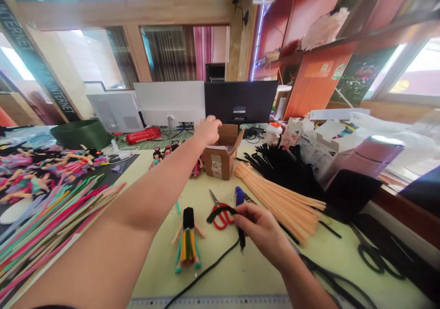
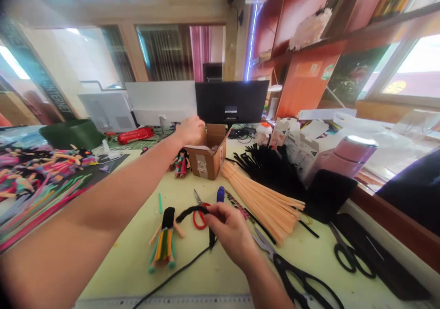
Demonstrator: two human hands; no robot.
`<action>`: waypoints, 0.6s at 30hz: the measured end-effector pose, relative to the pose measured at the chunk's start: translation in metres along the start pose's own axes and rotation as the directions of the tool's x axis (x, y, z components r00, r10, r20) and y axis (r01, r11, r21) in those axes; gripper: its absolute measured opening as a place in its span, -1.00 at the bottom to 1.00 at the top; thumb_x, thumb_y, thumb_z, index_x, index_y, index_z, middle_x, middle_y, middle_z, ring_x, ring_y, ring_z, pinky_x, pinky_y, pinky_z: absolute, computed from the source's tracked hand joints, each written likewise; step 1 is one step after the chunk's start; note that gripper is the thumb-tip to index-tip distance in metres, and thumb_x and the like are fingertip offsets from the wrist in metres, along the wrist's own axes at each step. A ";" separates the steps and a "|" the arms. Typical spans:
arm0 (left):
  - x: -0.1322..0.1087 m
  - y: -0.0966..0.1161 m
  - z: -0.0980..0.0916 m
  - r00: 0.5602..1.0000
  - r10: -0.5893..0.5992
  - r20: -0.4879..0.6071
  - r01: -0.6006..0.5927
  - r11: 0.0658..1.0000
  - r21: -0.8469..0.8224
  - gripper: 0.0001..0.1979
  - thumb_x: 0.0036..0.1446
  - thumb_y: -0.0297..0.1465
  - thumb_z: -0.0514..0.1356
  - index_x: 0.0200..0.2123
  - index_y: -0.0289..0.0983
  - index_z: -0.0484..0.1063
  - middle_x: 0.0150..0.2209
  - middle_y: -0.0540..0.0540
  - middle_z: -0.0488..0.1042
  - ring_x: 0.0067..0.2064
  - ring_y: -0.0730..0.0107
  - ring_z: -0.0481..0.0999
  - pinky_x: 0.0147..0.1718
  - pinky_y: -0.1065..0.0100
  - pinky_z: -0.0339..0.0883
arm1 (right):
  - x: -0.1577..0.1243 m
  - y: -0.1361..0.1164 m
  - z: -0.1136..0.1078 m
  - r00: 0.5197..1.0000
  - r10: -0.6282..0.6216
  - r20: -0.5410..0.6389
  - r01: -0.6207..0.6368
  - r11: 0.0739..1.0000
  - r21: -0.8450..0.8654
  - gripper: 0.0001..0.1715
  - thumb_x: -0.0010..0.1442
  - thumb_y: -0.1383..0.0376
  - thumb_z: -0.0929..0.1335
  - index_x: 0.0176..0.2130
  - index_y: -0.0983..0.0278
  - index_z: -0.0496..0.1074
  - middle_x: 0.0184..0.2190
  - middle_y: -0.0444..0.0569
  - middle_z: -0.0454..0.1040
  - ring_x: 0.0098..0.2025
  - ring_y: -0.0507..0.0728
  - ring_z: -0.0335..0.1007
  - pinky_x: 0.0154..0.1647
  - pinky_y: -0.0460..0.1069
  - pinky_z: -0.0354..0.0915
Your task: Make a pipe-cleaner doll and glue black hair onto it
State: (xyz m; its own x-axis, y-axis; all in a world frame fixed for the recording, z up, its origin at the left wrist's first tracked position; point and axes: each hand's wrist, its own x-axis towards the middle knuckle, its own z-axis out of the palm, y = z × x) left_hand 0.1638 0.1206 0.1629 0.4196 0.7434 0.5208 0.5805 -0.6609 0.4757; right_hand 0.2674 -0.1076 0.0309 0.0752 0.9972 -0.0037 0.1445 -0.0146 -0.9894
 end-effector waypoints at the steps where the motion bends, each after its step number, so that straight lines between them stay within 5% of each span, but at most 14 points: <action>1: -0.007 0.001 -0.001 1.000 0.005 -0.015 -0.005 1.000 0.009 -0.73 0.02 -0.56 0.17 -0.16 -0.39 0.48 0.02 -0.29 0.38 0.00 0.12 0.32 -0.03 0.15 0.12 | 0.004 0.002 -0.003 1.000 -0.003 -0.022 0.003 1.000 0.016 -0.81 0.04 0.19 0.38 -0.39 0.28 0.47 -0.56 -0.16 0.34 -0.53 -0.01 0.15 -0.54 -0.10 0.07; 3: -0.032 0.003 -0.007 0.999 0.053 -0.012 -0.053 0.998 -0.016 -0.69 0.12 -0.46 0.13 -0.05 -0.37 0.46 0.02 -0.23 0.40 -0.02 0.23 0.33 -0.02 0.22 0.14 | 0.011 0.004 -0.006 0.999 -0.008 -0.042 0.010 0.999 0.052 -0.79 0.06 0.18 0.38 -0.36 0.28 0.47 -0.55 -0.15 0.37 -0.53 -0.01 0.18 -0.54 -0.10 0.10; 5: -0.068 0.005 -0.016 0.990 0.061 0.124 -0.053 0.996 -0.066 -0.74 0.17 -0.33 0.11 -0.21 -0.32 0.54 -0.27 -0.11 0.52 -0.27 0.37 0.41 -0.21 0.34 0.25 | 0.015 0.005 -0.006 0.998 -0.025 -0.054 0.029 0.996 0.081 -0.77 0.07 0.16 0.38 -0.36 0.29 0.46 -0.54 -0.14 0.39 -0.53 -0.01 0.21 -0.54 -0.10 0.14; 7: -0.108 0.004 -0.024 0.907 -0.001 0.421 0.119 0.960 -0.255 -0.66 0.18 -0.20 0.10 -0.30 -0.33 0.56 -0.42 -0.09 0.53 -0.38 0.40 0.42 -0.34 0.37 0.27 | 0.017 0.003 -0.003 0.996 -0.059 -0.062 0.064 0.995 0.076 -0.77 0.08 0.16 0.38 -0.37 0.29 0.45 -0.55 -0.14 0.39 -0.53 0.00 0.22 -0.54 -0.10 0.15; 9: -0.145 -0.001 -0.030 0.831 -0.073 0.552 0.310 0.884 -0.351 -0.57 0.19 -0.12 0.07 -0.33 -0.35 0.56 -0.42 -0.14 0.54 -0.38 0.38 0.44 -0.35 0.37 0.29 | 0.016 0.000 0.003 0.992 -0.104 -0.065 0.106 0.994 0.034 -0.77 0.09 0.16 0.37 -0.36 0.30 0.45 -0.54 -0.13 0.40 -0.52 0.01 0.24 -0.53 -0.09 0.17; 14: -0.205 -0.007 -0.044 0.716 -0.207 0.667 0.591 0.688 -0.421 -0.65 0.05 -0.15 0.23 -0.35 -0.37 0.54 -0.45 -0.13 0.54 -0.43 0.41 0.43 -0.38 0.39 0.30 | 0.003 -0.011 0.023 0.977 -0.209 -0.050 0.199 0.967 -0.156 -0.81 0.15 0.20 0.34 -0.30 0.27 0.47 -0.49 -0.11 0.43 -0.44 0.04 0.30 -0.45 -0.08 0.23; 18: -0.233 0.002 -0.062 0.754 -0.258 0.604 0.579 0.695 -0.426 -0.72 0.01 -0.23 0.27 -0.36 -0.36 0.54 -0.45 -0.09 0.53 -0.41 0.42 0.42 -0.37 0.41 0.29 | -0.014 -0.024 0.039 0.971 -0.237 -0.033 0.226 0.952 -0.207 -0.81 0.17 0.22 0.33 -0.29 0.28 0.47 -0.51 -0.12 0.41 -0.47 0.03 0.27 -0.49 -0.08 0.21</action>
State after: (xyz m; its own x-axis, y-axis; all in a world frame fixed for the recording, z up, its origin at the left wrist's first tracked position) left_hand 0.0235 -0.0606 0.0865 0.5882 0.7931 -0.1582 0.3492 -0.0726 0.9342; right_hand 0.2246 -0.1187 0.0490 0.0713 0.9691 0.2360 0.3586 0.1959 -0.9127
